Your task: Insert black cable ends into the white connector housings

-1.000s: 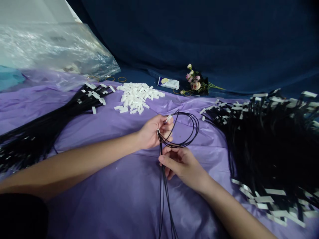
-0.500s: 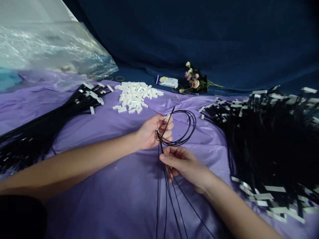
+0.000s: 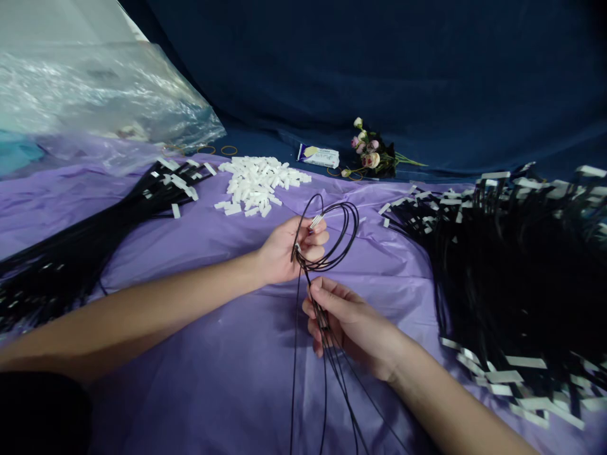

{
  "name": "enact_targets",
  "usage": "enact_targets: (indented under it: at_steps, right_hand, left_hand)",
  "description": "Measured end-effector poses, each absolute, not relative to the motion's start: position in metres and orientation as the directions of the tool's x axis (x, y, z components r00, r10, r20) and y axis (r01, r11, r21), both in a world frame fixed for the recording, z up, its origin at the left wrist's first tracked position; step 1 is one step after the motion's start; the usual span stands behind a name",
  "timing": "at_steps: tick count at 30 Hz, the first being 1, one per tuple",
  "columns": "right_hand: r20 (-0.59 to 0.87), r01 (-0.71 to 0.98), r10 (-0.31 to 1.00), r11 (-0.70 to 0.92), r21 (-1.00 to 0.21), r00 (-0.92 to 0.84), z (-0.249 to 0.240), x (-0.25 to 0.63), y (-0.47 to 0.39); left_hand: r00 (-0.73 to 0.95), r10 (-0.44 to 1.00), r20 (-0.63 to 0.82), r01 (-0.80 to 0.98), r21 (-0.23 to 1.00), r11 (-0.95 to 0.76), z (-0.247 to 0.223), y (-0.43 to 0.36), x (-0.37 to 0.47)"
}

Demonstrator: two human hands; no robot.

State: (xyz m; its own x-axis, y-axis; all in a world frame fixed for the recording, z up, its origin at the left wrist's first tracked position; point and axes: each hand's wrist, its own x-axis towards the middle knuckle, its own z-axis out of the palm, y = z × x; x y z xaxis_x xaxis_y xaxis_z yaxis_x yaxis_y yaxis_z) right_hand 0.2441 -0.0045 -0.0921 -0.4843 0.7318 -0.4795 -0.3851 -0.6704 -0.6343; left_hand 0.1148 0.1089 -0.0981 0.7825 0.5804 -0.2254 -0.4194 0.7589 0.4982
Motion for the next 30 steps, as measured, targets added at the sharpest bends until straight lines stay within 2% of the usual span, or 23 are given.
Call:
enact_targets:
  at_steps: [7,11,13,16,18,20,22,25,30]
  right_hand:
    - [-0.494,-0.428,0.712,-0.698,-0.574,-0.499,-0.091,0.244,-0.003]
    - [-0.496,-0.368,0.725,-0.678,-0.637,-0.478,-0.090,0.242,-0.003]
    - [-0.477,-0.323,0.764,-0.627,-0.709,-0.435,-0.091,0.242,-0.003]
    - [-0.374,-0.189,0.876,-0.440,-0.878,-0.304,-0.095,0.245,-0.004]
    - [-0.272,-0.016,0.937,-0.282,-0.959,-0.221,-0.096,0.249,-0.006]
    - [-0.161,0.195,0.973,-0.128,-0.972,-0.164,-0.097,0.252,-0.007]
    - [-0.064,0.354,0.988,-0.011,-0.935,-0.140,-0.096,0.254,-0.008]
    - [-0.038,0.412,0.992,0.015,-0.911,-0.119,-0.095,0.254,-0.008]
    - [-0.109,0.358,0.991,-0.072,-0.931,-0.083,-0.096,0.253,-0.006]
  left_hand:
    - [0.809,0.553,-0.200,-0.422,0.459,0.782,-0.099,0.107,0.115]
    - [0.806,0.557,-0.197,-0.424,0.464,0.778,-0.100,0.107,0.115]
    - [0.798,0.565,-0.212,-0.420,0.476,0.772,-0.101,0.108,0.115]
    - [0.768,0.598,-0.231,-0.429,0.508,0.747,-0.102,0.108,0.115]
    - [0.742,0.625,-0.244,-0.442,0.524,0.728,-0.101,0.107,0.116]
    - [0.724,0.637,-0.265,-0.446,0.524,0.726,-0.099,0.107,0.117]
    - [0.722,0.636,-0.272,-0.449,0.516,0.730,-0.098,0.106,0.117]
    - [0.735,0.629,-0.254,-0.446,0.517,0.730,-0.098,0.106,0.118]
    - [0.740,0.619,-0.262,-0.439,0.509,0.741,-0.102,0.107,0.118]
